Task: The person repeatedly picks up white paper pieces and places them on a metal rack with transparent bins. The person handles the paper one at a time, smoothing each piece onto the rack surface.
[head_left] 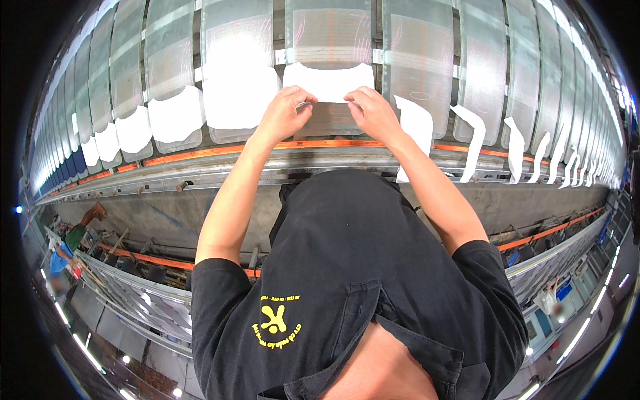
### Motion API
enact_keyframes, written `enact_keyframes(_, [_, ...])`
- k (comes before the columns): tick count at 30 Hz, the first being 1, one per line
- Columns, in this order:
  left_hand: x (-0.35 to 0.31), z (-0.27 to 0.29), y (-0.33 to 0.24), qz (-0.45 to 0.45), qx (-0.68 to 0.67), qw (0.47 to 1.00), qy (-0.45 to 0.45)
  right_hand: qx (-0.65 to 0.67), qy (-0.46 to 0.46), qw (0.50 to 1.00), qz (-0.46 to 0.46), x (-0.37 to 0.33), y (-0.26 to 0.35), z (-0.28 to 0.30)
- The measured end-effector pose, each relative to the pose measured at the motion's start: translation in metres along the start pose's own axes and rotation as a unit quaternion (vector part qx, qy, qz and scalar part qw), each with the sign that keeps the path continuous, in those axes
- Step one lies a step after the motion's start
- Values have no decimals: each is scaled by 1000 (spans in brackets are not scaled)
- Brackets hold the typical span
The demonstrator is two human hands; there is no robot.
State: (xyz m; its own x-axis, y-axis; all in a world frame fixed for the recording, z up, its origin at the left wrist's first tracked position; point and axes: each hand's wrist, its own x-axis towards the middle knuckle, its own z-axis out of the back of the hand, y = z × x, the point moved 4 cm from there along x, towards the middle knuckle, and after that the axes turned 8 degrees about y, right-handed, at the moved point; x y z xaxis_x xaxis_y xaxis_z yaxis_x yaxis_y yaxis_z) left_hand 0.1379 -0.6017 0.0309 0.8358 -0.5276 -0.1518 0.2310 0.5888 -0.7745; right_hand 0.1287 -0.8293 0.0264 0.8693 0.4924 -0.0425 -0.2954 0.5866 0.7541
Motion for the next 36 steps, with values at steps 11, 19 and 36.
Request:
enact_keyframes(11, [-11, -5, 4, 0, 30, 998, 57, -22, 38, 999, 16, -12, -7, -7])
enact_keyframes(19, [-14, -20, 5, -36, 108, 990, 85, -69, 83, 994, 22, -23, -6, -18])
enact_keyframes(36, [12, -63, -8, -57, 291, 948, 114, -64, 83, 994, 32, -23, -3, -17])
